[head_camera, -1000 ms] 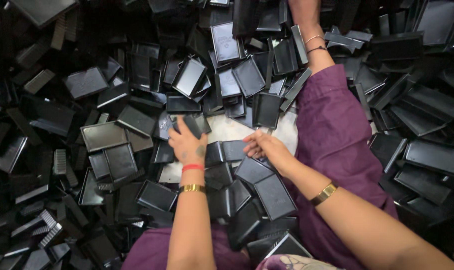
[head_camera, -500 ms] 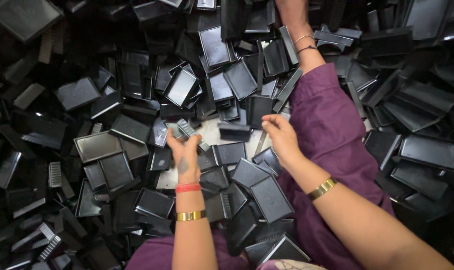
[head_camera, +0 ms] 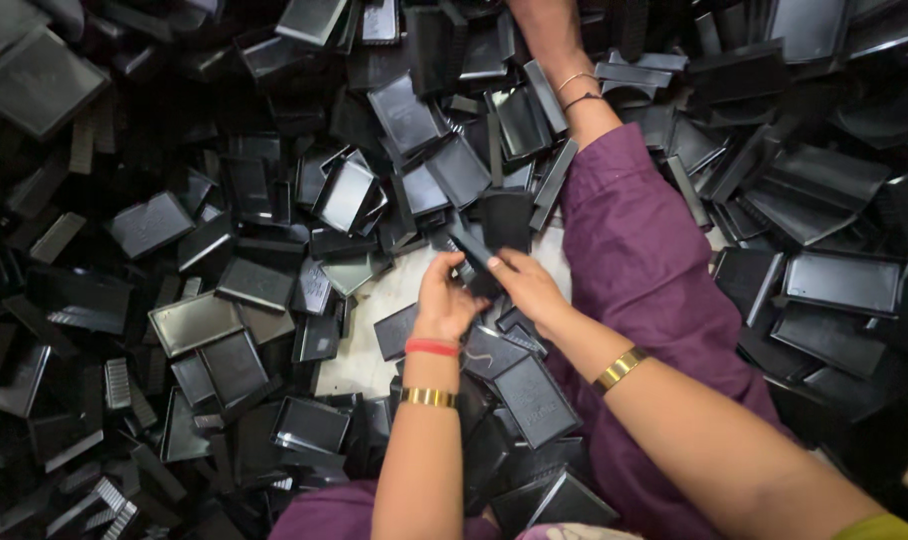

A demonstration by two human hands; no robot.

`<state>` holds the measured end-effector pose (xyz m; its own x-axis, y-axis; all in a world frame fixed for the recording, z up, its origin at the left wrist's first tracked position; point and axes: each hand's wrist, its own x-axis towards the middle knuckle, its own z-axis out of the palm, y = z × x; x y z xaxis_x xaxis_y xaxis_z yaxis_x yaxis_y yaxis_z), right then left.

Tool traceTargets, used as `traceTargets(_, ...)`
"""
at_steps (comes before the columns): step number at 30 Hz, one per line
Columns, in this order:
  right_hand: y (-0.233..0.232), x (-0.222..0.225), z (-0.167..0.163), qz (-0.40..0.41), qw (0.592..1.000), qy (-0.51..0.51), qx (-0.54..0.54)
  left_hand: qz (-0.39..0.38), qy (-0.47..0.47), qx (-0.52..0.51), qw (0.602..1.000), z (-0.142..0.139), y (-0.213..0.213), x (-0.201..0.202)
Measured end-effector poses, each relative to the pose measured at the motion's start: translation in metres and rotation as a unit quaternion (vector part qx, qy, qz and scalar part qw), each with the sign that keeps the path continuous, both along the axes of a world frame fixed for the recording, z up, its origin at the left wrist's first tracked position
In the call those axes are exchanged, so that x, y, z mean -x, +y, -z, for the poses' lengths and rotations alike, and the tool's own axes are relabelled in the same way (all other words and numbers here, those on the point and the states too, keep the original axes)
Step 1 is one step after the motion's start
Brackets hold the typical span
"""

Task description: The person sits on the floor and repeatedly picks up black plastic components from a large pile. They align and press two pieces together to form a single unit, then place the assembled item back into the pile. The process is repeated continuously with no visible final destination for the finished units.

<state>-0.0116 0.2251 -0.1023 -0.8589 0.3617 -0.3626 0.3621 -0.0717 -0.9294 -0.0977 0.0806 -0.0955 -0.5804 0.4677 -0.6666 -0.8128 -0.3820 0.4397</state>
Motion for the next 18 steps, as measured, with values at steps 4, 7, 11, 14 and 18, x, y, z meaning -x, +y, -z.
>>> traceTargets(4, 0.003, -0.002, -0.029, -0.053, 0.994, -0.035, 0.088, 0.0, 0.061, -0.049, 0.997, -0.027, -0.009, -0.019)
traceTargets(7, 0.004, -0.003, -0.049, -0.099, 0.982, 0.027, 0.161, -0.022, 0.093, -0.046, 0.994, -0.064, -0.035, -0.034)
traceTargets(11, 0.009, -0.003, -0.062, -0.045, 0.944, 0.01, 0.327, -0.082, 0.219, 0.064, 0.97, -0.105, -0.058, -0.047)
traceTargets(14, 0.01, -0.01, -0.059, -0.151, 0.911, 0.104, 0.368, -0.07, 0.262, 0.102, 0.957, -0.117, -0.058, -0.059)
traceTargets(18, 0.002, -0.016, -0.052, -0.22, 0.934, 0.198, 0.198, -0.051, 0.285, 0.077, 0.954, -0.116, -0.046, -0.072)
